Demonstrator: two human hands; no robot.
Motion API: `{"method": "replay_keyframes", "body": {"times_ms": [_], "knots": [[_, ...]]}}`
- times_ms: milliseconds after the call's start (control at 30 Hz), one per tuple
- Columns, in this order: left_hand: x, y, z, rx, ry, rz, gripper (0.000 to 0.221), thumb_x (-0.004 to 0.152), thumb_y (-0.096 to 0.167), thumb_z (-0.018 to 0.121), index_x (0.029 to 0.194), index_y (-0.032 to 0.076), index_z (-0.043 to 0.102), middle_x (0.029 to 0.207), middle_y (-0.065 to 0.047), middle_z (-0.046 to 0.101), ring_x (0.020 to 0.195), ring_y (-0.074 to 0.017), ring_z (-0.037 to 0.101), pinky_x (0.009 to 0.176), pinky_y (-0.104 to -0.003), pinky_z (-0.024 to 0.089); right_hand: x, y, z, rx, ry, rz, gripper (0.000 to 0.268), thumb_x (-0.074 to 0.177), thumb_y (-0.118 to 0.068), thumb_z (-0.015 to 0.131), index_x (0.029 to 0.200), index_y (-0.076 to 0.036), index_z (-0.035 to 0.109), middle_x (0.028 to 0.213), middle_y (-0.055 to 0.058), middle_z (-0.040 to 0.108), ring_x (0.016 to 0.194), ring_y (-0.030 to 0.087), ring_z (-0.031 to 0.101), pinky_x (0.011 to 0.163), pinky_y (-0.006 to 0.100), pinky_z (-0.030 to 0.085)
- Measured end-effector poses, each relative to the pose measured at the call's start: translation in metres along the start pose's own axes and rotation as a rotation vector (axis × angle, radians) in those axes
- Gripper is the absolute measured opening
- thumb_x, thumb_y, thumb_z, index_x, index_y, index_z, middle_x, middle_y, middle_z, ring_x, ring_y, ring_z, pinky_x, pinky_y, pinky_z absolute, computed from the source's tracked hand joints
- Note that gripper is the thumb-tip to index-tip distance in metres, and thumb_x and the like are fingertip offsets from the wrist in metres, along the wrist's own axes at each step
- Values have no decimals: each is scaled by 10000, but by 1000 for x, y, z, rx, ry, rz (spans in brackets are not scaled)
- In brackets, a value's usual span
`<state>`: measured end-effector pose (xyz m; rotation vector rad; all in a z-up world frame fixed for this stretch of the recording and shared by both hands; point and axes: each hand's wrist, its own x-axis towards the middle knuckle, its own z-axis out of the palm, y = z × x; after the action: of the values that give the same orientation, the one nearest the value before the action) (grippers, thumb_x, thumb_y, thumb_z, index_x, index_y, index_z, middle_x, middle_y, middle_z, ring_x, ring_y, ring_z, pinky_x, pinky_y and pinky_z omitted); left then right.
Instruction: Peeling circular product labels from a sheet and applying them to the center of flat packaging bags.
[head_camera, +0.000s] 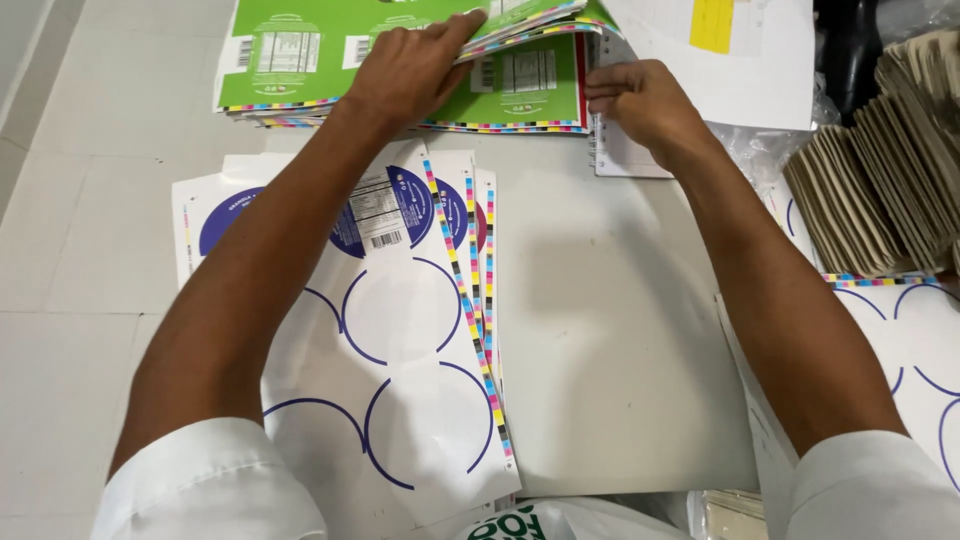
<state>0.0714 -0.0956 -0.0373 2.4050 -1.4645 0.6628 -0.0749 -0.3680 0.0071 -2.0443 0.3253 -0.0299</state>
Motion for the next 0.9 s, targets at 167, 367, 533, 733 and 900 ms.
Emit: {"method": "replay_keyframes", "body": {"times_ms": [167,367,533,733,900], "knots": [[-2,0,1,0,36,10,479,1071,200,668,1456,91,405,1206,-252,737,688,-403,728,583,-522,587,7,0,1,-90,-19,77,654,794,65,315,1397,21,562,1235,128,705,1093,171,683,881,237,556],[-1,1,-2,-11,36,12,472,1058,185,679,1450,84,436,1168,-239,744,728,-437,727,635,-555,564,-1,-27,8,131,18,139,372,777,42,424,1006,-24,710,966,48,761,912,127,680,787,207,548],[0,-3,-1,-29,47,30,451,1060,212,652,1438,86,441,1133,-231,759,670,-412,710,519,-501,528,-28,-61,32,970,-84,-30,259,631,24,535,878,36,613,1264,193,705,1354,460,654,1151,439,559],[1,13,-42,-346,-176,-100,618,987,332,737,1480,44,499,1202,-288,700,930,-470,677,712,-580,520,-30,-62,111,1025,-65,104,1173,471,-486,849,1446,-12,402,1397,285,612,1360,457,582,1157,502,497],[-22,-7,-73,-556,-116,-343,678,988,441,715,1455,-4,506,1403,-285,577,1267,-466,547,1002,-621,426,-9,-67,143,1016,204,276,794,742,-280,728,1441,-8,466,1438,318,581,1166,442,698,971,454,637]]}}
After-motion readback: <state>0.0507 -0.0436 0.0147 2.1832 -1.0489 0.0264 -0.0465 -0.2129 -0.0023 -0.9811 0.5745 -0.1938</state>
